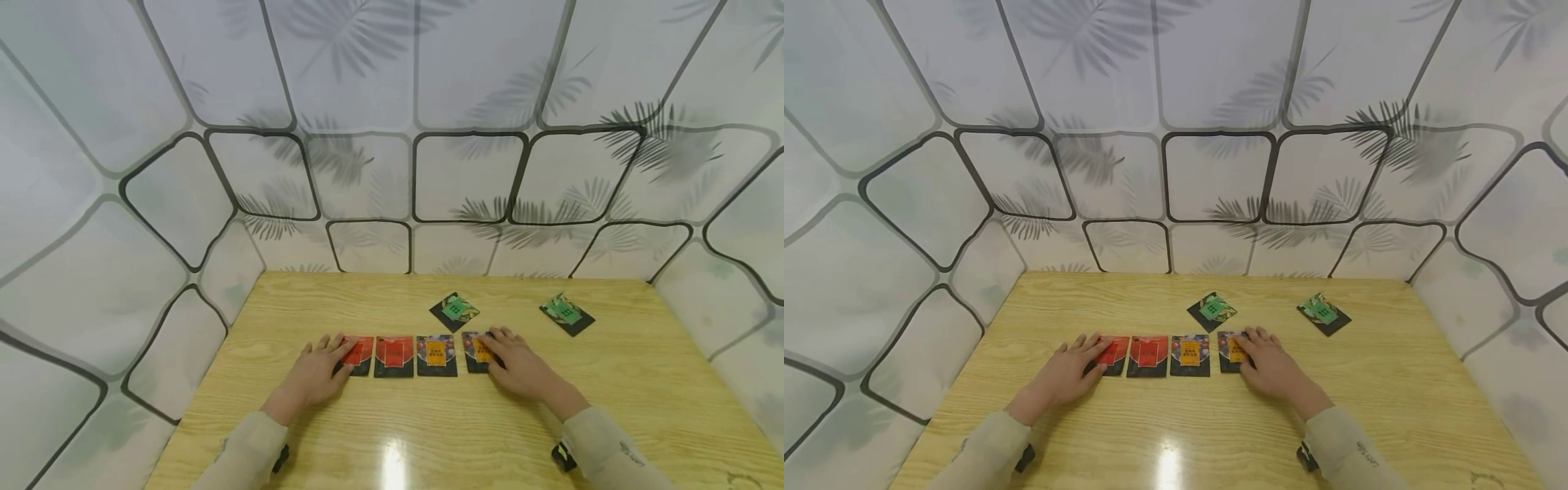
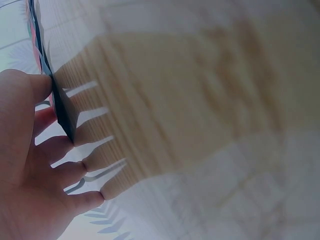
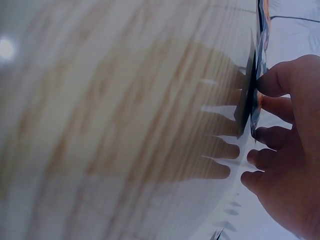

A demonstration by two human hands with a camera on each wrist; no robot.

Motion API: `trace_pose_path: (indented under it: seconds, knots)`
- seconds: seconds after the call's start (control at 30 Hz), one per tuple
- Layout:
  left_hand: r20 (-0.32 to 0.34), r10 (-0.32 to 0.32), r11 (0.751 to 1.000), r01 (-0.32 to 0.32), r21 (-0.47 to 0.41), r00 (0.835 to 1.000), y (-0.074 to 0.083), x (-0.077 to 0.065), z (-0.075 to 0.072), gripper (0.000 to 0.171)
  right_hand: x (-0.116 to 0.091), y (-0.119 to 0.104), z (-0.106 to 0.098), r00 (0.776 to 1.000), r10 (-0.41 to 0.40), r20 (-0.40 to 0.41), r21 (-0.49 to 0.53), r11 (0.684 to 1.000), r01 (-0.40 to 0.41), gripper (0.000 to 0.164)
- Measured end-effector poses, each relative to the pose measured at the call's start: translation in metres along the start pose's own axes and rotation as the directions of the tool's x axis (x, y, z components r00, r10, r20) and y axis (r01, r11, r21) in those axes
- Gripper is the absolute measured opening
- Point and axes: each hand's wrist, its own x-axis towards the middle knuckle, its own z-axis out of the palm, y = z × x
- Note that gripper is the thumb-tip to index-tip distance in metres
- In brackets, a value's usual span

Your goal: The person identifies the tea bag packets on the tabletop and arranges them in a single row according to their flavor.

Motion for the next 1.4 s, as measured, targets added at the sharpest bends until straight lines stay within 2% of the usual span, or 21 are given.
trace_pose_path:
  seconds: [1.1, 1.4]
  knots:
    - [0.007, -0.008, 1.0, 0.008, -0.01, 1.0, 0.0007, -0.0001, -0.0004, 0.056, 0.0, -0.0076, 0.0053, 1.0, -0.017, 0.015, 0.008, 1.0, 0.017, 0.055]
    - [0.005, -0.012, 1.0, 0.012, -0.004, 1.0, 0.002, -0.0004, -0.0007, 0.056, -0.0004, -0.0067, 0.001, 1.0, -0.007, 0.001, 0.02, 1.0, 0.007, 0.053]
